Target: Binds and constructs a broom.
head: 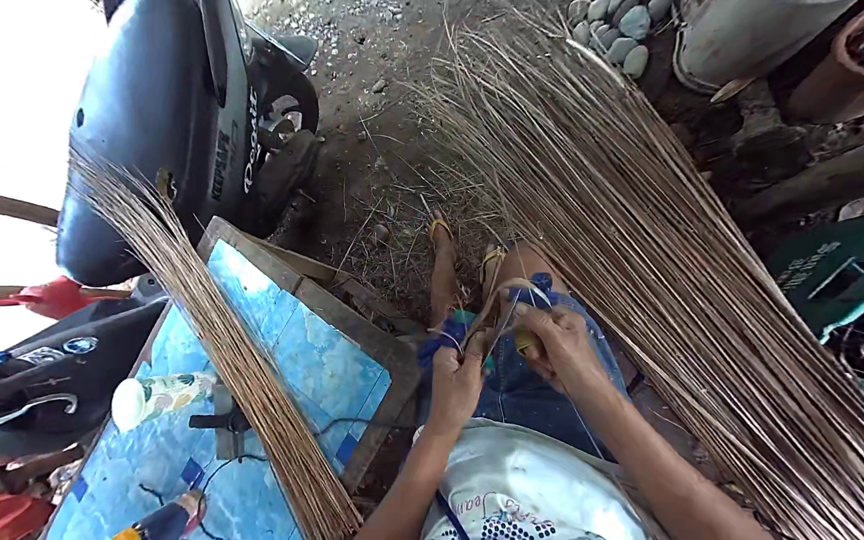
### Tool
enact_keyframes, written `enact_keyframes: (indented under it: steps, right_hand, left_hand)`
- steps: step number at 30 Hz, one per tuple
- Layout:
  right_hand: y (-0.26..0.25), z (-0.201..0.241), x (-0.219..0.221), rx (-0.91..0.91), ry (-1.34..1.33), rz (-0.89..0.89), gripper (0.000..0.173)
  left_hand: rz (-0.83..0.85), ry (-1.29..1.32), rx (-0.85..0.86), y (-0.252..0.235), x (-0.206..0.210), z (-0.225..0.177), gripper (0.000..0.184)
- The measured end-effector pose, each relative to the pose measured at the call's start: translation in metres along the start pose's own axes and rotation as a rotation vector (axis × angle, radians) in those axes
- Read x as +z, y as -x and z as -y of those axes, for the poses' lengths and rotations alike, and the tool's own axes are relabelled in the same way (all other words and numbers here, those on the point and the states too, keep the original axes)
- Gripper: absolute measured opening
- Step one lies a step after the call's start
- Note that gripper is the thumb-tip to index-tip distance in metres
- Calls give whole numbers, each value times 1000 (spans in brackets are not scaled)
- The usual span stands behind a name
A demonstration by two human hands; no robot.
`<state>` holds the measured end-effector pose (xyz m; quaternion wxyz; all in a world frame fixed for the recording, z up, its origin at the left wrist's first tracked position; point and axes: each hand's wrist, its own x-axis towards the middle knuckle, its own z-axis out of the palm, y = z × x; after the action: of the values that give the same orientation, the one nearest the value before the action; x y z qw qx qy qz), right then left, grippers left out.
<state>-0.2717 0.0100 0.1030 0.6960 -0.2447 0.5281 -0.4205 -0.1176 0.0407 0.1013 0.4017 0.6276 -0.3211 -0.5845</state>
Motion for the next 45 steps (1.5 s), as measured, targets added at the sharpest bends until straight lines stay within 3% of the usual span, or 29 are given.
enact_keyframes:
  steps: [2,7,10,14,17,21,27,30,35,39,42,45]
  right_hand:
    - [-7,-3,-2,-15,-39,82,13]
    - [-9,-8,0,-8,-41,127,18]
    - [-17,-12,-5,8,12,125,6]
    - [-26,-24,-20,116,4,239,4]
    - [-30,-28,-22,146,72,345,13]
    - [-35,-35,-15,170,266,346,15]
    - [-37,-42,-10,-13,268,254,10]
    - [-37,-43,-19,-99,242,217,18]
    - [-39,-46,-22,-134,295,367,27]
    - [-40,-44,-18,-100,284,437,29]
    - [-38,-46,-21,-58,362,406,27]
    - [-41,-47,-26,-60,347,409,21]
  left_hand:
    - [-52,8,74,1,-2,7,12]
    - [-43,63,44,-3,-4,26,12]
    - [-65,145,-14,-8,-3,27,13]
    - [-192,125,-14,-26,-10,41,9]
    - [-257,134,-74,-34,-18,57,11]
    - [-260,178,-219,-36,-27,64,14]
    - [-336,189,-188,-33,-14,52,10]
    - [-306,193,-141,-33,-8,39,11]
    - [-223,-128,140,-62,-46,-5,19]
    - [-128,-481,634,-58,-52,-66,20]
    - [-254,-382,747,-56,-57,-117,20]
    - [-531,-284,905,-94,-67,-153,14]
